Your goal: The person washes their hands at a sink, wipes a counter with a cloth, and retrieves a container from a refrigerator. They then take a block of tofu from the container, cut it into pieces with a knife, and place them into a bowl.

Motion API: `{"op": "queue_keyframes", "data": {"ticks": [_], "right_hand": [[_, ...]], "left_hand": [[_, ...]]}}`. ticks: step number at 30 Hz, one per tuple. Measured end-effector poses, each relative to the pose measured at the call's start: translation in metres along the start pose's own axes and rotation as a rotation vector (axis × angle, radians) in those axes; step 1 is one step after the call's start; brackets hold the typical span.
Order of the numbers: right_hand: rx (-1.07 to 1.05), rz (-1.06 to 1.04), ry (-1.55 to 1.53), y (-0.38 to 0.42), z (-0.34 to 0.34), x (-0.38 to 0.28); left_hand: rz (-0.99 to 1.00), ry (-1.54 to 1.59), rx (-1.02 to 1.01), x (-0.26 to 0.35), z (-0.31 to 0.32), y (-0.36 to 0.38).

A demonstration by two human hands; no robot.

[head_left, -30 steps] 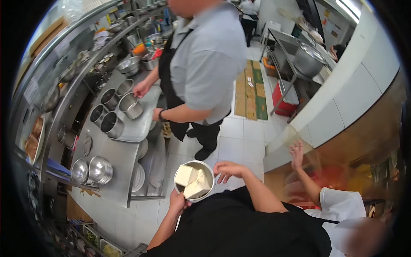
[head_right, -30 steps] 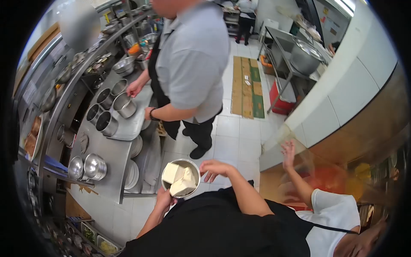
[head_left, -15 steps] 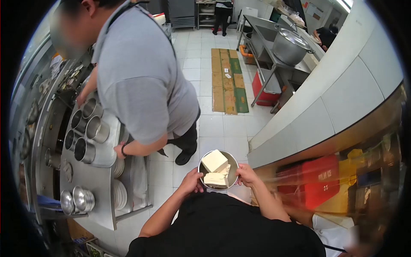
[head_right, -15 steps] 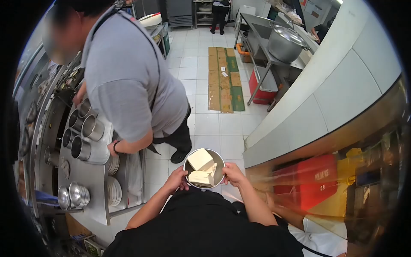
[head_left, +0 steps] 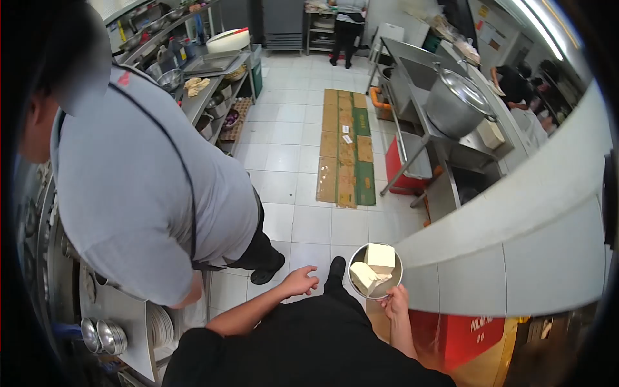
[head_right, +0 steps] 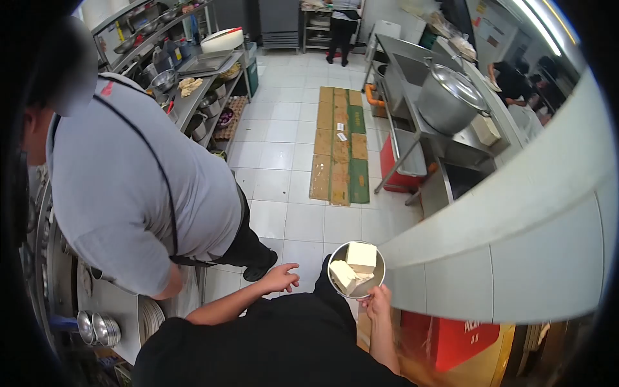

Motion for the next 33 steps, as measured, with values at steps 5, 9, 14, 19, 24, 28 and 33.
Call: {"op": "queue_keyframes", "data": {"ticks": [5,9,14,19,24,28,33], "right_hand": [[-0.033,0.014,-0.015,-0.095,0.004,-0.072],[-0.072,0.020,0.002,-0.168,0.047,-0.149],[-0.154,0.000,0.052,-0.254,0.127,-0.238],[-0.224,0.015,0.122,-0.337,0.219,-0.304],[-0.280,0.054,0.162,-0.418,0.306,-0.351],[-0.277,0.148,0.200,-0.487,0.364,-0.371],[-0.262,0.192,0.252,-0.564,0.440,-0.401]], "left_hand": [[0.074,-0.624,-0.072,0.002,-0.022,-0.114],[0.222,-0.423,-0.257,0.110,-0.021,-0.154],[0.286,-0.008,-0.236,0.146,-0.059,-0.228],[0.137,0.034,0.023,0.159,-0.155,-0.296],[0.014,0.162,0.226,0.154,-0.278,-0.362],[0.018,0.110,0.386,0.174,-0.403,-0.412],[0.032,0.085,0.597,0.215,-0.538,-0.461]]}}
Point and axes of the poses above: each hand's wrist, its own y-axis away from the middle knuckle, its own z-axis out of the palm, x = y × z, the point moved 10 cm from there along -y, towards the middle knuckle, and after that the axes turned 12 degrees about z, right-handed, at the moved point
